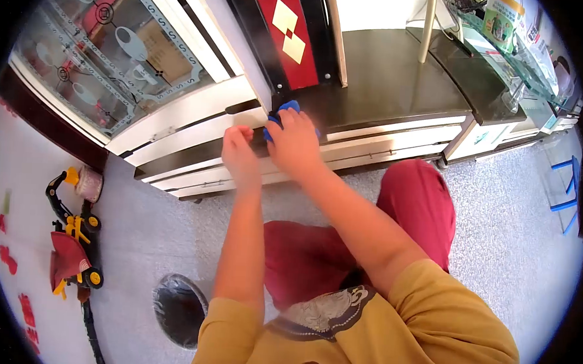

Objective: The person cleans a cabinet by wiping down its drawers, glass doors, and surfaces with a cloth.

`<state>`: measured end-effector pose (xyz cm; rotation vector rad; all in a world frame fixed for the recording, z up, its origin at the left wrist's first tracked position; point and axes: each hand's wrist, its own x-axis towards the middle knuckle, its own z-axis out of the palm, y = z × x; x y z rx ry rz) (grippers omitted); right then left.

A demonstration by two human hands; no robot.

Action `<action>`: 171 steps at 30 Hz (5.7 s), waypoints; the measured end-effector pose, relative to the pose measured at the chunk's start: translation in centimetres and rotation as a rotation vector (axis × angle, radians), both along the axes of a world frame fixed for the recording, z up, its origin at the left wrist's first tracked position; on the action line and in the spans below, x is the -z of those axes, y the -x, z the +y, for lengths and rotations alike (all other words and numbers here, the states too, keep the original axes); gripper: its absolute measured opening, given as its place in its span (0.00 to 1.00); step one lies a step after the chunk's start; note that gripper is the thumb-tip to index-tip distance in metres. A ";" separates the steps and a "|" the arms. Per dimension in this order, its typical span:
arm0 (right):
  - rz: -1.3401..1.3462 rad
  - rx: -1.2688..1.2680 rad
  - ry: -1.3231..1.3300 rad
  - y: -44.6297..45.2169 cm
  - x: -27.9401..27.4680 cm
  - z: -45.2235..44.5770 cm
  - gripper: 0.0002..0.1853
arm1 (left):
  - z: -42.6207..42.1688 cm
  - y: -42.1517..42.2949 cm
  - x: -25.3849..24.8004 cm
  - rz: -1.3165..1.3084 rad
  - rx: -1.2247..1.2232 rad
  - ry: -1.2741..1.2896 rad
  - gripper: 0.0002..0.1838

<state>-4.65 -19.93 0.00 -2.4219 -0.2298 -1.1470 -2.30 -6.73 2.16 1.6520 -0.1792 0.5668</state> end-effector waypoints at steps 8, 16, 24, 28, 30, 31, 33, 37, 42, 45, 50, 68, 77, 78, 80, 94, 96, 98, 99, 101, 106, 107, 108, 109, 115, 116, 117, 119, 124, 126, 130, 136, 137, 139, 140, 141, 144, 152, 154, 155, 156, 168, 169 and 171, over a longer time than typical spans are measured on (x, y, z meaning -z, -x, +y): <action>0.144 -0.124 -0.058 -1.5 -2.0 -2.9 0.13 | 0.8 -2.8 2.6 -0.318 -0.043 -0.705 0.06; 0.284 0.058 0.013 1.2 -2.8 -12.1 0.17 | 0.7 -1.9 2.2 -0.223 -0.037 -0.732 0.11; 0.314 0.512 -0.028 6.5 -3.3 -29.0 0.17 | 0.2 -0.1 2.0 -0.233 -0.065 -0.868 0.13; 0.157 0.637 0.158 5.5 -2.4 -27.3 0.11 | -2.0 1.3 0.7 -0.231 0.019 -0.785 0.15; 0.222 0.523 0.146 4.7 -2.7 -23.1 0.13 | -4.0 0.8 -0.6 -0.254 0.084 -0.752 0.20; 0.182 0.416 0.124 4.5 -2.5 -20.3 0.12 | -4.8 0.4 -1.0 -0.278 0.098 -0.732 0.17; 0.145 0.227 0.158 3.1 -1.9 -14.5 0.13 | -6.7 -1.0 -1.6 -0.330 0.131 -0.694 0.13; 0.052 0.005 0.103 -0.3 -0.4 -7.1 0.16 | -8.4 -5.2 -0.8 -0.195 0.168 -0.588 0.14; 0.097 -0.055 0.020 0.0 -0.8 -8.2 0.18 | -8.5 -5.0 0.4 -0.333 0.094 -0.537 0.14; 0.109 -0.050 0.058 1.4 -2.0 -11.4 0.17 | -8.7 -5.4 1.0 -0.404 0.045 -0.603 0.14; 0.149 0.100 0.067 4.0 -3.0 -20.3 0.16 | -9.3 -4.8 0.8 -0.396 -0.033 -0.751 0.12; 0.151 0.296 0.218 4.5 -1.9 -23.3 0.17 | -8.6 -3.8 0.0 -0.304 0.139 -0.520 0.14; 0.064 -0.258 0.205 0.9 -1.7 -5.5 0.22 | -1.0 5.6 2.8 -0.228 0.051 -0.384 0.21; 0.045 -0.281 0.204 0.7 -1.2 -4.1 0.22 | -0.2 6.3 3.4 -0.135 0.039 -0.333 0.21; 0.009 -0.277 0.222 1.1 -1.1 -2.3 0.22 | 1.3 7.5 4.3 0.051 0.018 -0.231 0.21; -0.338 -0.331 -0.051 -3.5 -9.3 -0.6 0.26 | 2.3 1.0 0.6 0.001 -0.052 -0.115 0.26; -0.332 -0.323 -0.036 -4.6 -6.9 -0.3 0.21 | 2.2 -1.0 1.1 -0.011 -0.115 -0.210 0.26; -0.249 -0.312 -0.081 -4.3 -4.6 -0.1 0.20 | 2.3 -2.3 1.9 -0.097 -0.222 -0.450 0.18; -0.234 -0.303 -0.068 -4.1 -3.7 -0.1 0.20 | 2.8 -2.6 1.8 -0.084 -0.258 -0.590 0.16; -0.200 -0.287 -0.043 -3.6 -2.3 -0.3 0.20 | 2.6 -2.8 2.1 -0.155 -0.302 -0.687 0.11; 0.022 -0.330 -0.083 -1.5 -4.3 -0.7 0.19 | 2.8 -3.3 2.6 -0.103 -0.292 -0.660 0.11; 0.066 -0.362 -0.093 -1.2 -4.4 -0.9 0.19 | 3.2 -3.4 2.8 -0.075 -0.271 -0.641 0.11; 0.036 -0.386 -0.126 -0.9 -4.3 -1.1 0.19 | 3.7 -3.6 2.9 -0.067 -0.215 -0.614 0.12; 0.007 -0.412 -0.158 -0.7 -4.3 -1.2 0.19 | 4.5 -3.8 3.1 -0.057 -0.161 -0.587 0.13; -0.329 -0.430 -0.105 0.9 -9.7 -0.3 0.29 | 6.3 -3.4 5.4 -0.008 0.046 -0.215 0.16; -0.369 -0.420 -0.105 0.8 -11.0 0.1 0.28 | 6.4 -3.3 5.7 -0.023 0.062 -0.153 0.16; -0.391 -0.398 -0.096 0.0 -11.6 0.3 0.28 | 6.5 -3.1 5.9 0.007 0.065 -0.158 0.17; -0.363 -0.342 -0.070 -2.5 -11.4 0.5 0.22 | 6.6 -2.6 6.0 0.064 0.070 -0.165 0.20; -0.171 -0.345 0.020 -3.0 -4.4 0.0 0.16 | 6.2 -1.0 5.9 -0.057 0.036 -0.298 0.21; -0.136 -0.398 -0.053 -2.2 -3.1 -0.6 0.22 | 6.1 -0.9 6.0 -0.173 -0.011 -0.416 0.21; -0.357 -0.366 -0.114 -1.6 -8.8 -1.4 0.23 | 5.8 0.4 2.1 -0.155 -0.150 -0.658 0.21; -0.519 -0.381 -0.082 -7.2 -21.7 0.4 0.25 | 3.8 -0.2 2.5 -0.172 -0.228 -0.890 0.21; -0.622 -0.373 -0.057 -8.1 -24.0 0.6 0.24 | 3.3 -0.1 2.6 -0.169 -0.254 -0.935 0.22; -0.783 -0.353 -0.044 -9.4 -29.3 1.1 0.22 | 3.1 -0.2 4.1 -0.168 -0.260 -0.970 0.27; -0.849 -0.345 -0.052 -10.1 -32.3 1.2 0.21 | 3.1 -0.1 4.0 -0.162 -0.266 -0.990 0.28; -0.922 -0.333 -0.049 -11.1 -35.3 1.5 0.21 | 3.0 0.2 3.7 -0.153 -0.274 -1.009 0.28; -0.901 -0.337 -0.108 -10.7 -41.7 1.9 0.21 | 3.1 0.2 4.1 -0.147 -0.299 -1.044 0.28; -0.890 -0.328 -0.126 -11.0 -32.3 1.8 0.20 | 3.4 0.8 0.9 0.079 -0.170 -1.066 0.34; -0.812 -0.342 -0.132 -10.2 -26.7 1.5 0.23 | 3.7 0.6 -0.3 0.092 -0.133 -1.086 0.30; -0.734 -0.318 -0.142 -9.6 -23.8 1.6 0.24 | 4.0 0.2 -0.7 0.115 -0.097 -1.083 0.28; -0.660 -0.337 -0.178 -8.9 -21.1 1.6 0.23 | 4.3 0.0 -1.1 0.140 -0.064 -1.076 0.26; -0.736 -0.320 0.004 -8.5 -31.1 1.3 0.22 | 3.9 -3.9 -5.3 0.180 0.025 -1.365 0.18; -0.779 -0.300 0.023 -9.4 -33.7 1.4 0.22 | 3.9 -4.3 -6.0 0.265 0.070 -1.359 0.21; -0.812 -0.284 0.045 -9.7 -38.7 1.4 0.20 | 4.0 -4.4 -6.0 0.211 0.069 -1.371 0.22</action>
